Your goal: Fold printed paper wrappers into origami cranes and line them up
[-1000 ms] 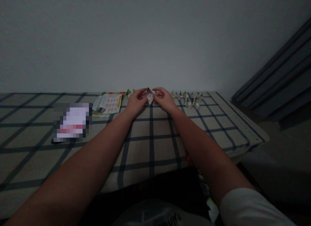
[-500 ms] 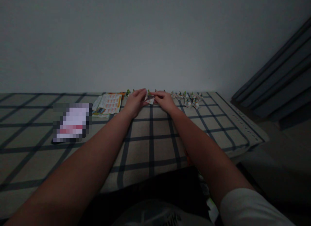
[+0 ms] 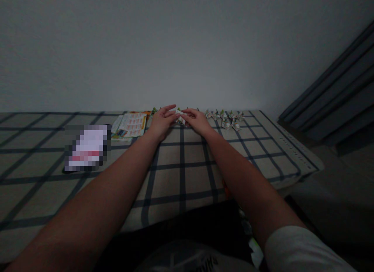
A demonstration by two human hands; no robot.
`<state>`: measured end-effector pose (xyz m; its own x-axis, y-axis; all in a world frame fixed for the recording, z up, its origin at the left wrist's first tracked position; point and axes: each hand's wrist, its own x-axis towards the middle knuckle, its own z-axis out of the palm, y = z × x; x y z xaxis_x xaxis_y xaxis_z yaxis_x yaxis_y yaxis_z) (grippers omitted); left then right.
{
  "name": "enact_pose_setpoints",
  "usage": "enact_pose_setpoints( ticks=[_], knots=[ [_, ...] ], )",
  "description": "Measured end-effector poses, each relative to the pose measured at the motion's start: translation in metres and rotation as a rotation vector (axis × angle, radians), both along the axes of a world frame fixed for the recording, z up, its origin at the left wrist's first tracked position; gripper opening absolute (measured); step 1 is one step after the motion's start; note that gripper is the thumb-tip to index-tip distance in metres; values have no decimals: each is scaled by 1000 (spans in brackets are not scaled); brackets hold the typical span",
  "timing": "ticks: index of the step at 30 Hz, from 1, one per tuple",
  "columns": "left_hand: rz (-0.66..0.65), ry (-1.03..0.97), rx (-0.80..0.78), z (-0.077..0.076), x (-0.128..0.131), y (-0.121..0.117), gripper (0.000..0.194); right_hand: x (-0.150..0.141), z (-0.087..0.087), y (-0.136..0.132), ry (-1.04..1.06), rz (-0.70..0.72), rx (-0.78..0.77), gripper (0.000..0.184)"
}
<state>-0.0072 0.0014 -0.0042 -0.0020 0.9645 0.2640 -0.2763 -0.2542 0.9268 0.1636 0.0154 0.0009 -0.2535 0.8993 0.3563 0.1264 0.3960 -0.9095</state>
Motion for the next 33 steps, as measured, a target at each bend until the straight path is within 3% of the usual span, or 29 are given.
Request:
enact_pose_setpoints(
  ticks=[12, 24, 33],
  knots=[
    [133, 125, 48, 3, 1, -5, 60, -2, 7, -7, 24, -26, -66, 24],
    [203, 219, 52, 3, -2, -2, 36, -3, 11, -11, 52, 2, -101, 18],
    [24, 62, -80, 4, 0, -3, 44, 1, 11, -5, 95, -86, -82, 19]
  ],
)
